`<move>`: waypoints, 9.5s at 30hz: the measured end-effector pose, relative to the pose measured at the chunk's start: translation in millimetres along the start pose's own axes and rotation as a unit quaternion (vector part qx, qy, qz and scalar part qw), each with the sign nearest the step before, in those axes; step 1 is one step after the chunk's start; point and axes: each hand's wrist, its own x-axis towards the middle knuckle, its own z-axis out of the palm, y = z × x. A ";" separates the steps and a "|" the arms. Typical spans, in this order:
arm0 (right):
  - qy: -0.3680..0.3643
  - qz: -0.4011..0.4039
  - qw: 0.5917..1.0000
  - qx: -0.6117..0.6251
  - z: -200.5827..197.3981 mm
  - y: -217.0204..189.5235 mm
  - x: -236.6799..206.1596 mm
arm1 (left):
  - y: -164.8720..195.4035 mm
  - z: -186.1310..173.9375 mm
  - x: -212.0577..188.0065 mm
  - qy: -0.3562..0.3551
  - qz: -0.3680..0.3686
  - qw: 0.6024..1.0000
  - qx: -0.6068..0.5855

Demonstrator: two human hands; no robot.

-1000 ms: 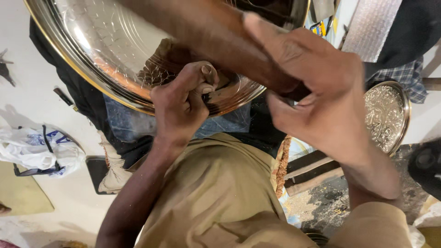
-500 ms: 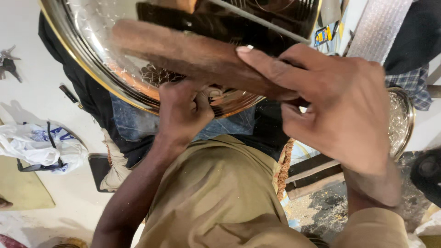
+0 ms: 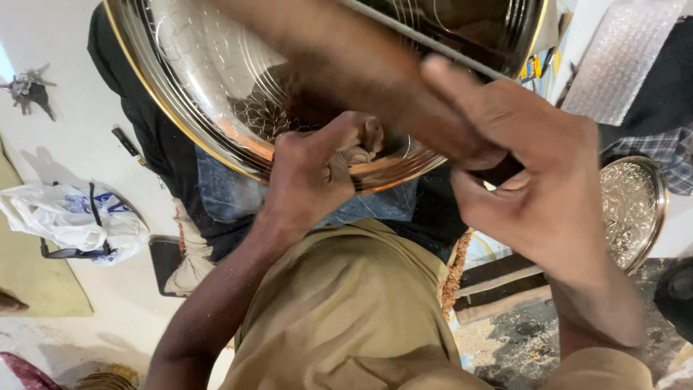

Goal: The person hammers a large round metal plate with a wooden mallet while holding a metal rod across the surface. The person repeatedly strikes the plate to create or refine a patterned texture.

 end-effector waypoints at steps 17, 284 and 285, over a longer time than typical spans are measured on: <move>-0.057 0.052 0.996 -0.045 -0.9 6.3 1.0 | -1.4 -14.8 16.2 -0.093 0.020 0.995 0.019; 0.235 0.179 0.939 0.178 96.7 24.0 -83.0 | -6.3 -37.1 82.4 -0.237 0.268 0.922 0.144; 0.234 0.185 0.936 0.186 98.8 23.4 -81.8 | -4.4 -37.5 84.2 -0.229 0.295 0.917 0.139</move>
